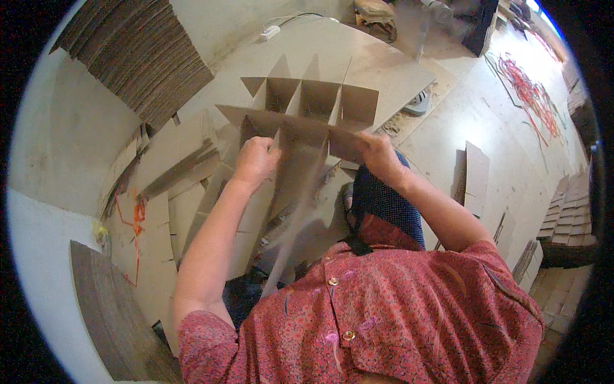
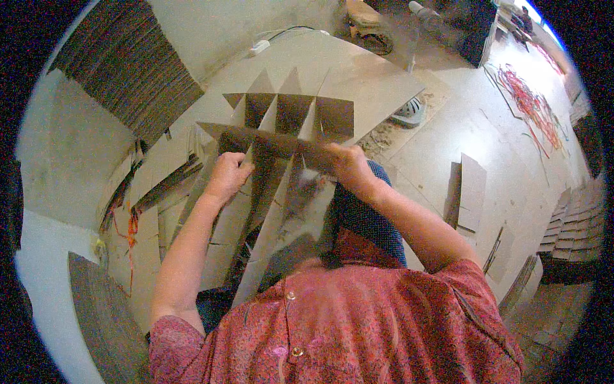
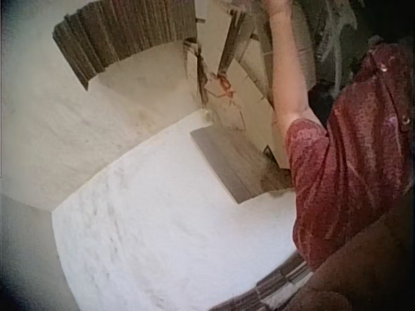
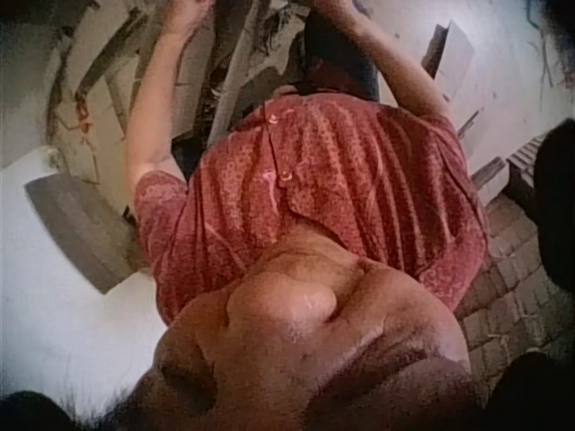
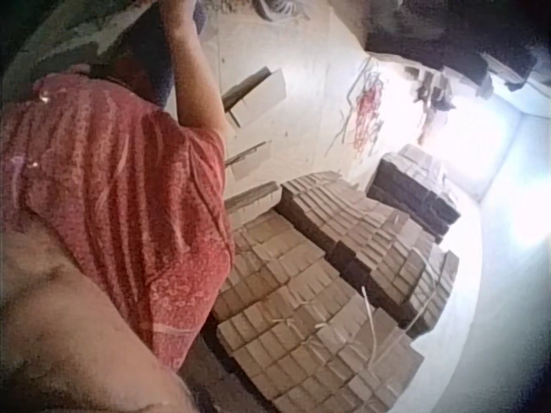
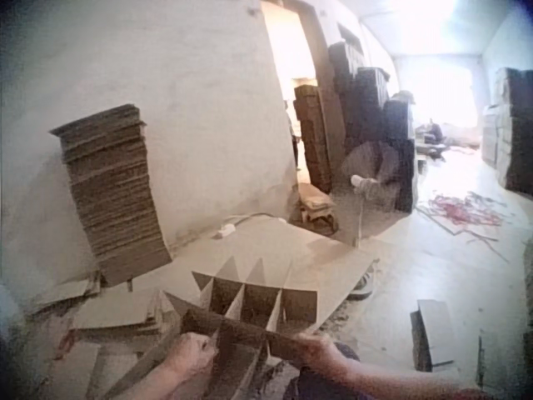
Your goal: The person sits on the floor and repeatedly folds and inserts pre-cut cardboard dividers into a larger cardboard sheet to form a multi-compartment structure. The person handles each divider one at a time, aligning and pressing them into place.
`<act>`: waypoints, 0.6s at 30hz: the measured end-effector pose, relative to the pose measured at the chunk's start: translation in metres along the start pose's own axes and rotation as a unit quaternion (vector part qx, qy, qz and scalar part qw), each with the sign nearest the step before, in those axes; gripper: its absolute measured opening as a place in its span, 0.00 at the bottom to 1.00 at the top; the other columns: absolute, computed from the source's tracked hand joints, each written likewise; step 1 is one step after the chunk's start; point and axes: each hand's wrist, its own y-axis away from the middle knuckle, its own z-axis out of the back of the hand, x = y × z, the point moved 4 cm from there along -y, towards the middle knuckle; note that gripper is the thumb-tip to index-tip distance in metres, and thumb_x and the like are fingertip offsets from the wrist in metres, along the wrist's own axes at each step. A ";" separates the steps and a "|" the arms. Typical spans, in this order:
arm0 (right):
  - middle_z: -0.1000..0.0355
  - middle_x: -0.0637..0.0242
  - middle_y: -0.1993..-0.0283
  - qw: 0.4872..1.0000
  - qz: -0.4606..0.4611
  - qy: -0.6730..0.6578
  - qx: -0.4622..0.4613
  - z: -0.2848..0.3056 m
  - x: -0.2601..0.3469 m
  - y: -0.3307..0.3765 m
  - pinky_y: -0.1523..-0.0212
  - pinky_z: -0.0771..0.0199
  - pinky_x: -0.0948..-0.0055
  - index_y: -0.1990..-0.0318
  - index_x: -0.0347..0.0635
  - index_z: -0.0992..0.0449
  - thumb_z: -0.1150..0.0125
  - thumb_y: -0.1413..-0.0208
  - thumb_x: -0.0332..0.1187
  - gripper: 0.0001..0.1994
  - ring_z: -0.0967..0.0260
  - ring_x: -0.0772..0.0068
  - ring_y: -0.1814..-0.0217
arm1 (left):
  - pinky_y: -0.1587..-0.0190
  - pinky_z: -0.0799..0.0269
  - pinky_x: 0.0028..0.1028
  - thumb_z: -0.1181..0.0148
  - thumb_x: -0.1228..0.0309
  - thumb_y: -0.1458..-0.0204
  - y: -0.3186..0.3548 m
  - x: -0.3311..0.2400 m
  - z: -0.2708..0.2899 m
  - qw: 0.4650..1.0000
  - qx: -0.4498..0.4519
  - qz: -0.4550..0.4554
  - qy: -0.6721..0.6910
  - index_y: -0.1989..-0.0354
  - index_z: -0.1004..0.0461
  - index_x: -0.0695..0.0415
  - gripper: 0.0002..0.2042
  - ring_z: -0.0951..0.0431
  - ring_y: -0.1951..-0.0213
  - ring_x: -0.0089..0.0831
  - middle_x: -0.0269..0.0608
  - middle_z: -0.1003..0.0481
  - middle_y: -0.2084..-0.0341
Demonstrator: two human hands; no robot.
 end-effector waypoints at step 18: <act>0.28 0.52 0.74 0.991 -0.110 0.007 -0.078 -0.027 -0.054 -0.002 0.69 0.32 0.68 0.65 0.35 0.24 0.44 0.47 0.30 0.07 0.29 0.64 0.73 | 0.50 0.33 0.42 0.41 0.62 0.53 0.023 0.219 0.046 0.957 -0.106 0.170 -0.210 0.47 0.33 0.59 0.24 0.28 0.52 0.50 0.51 0.28 0.53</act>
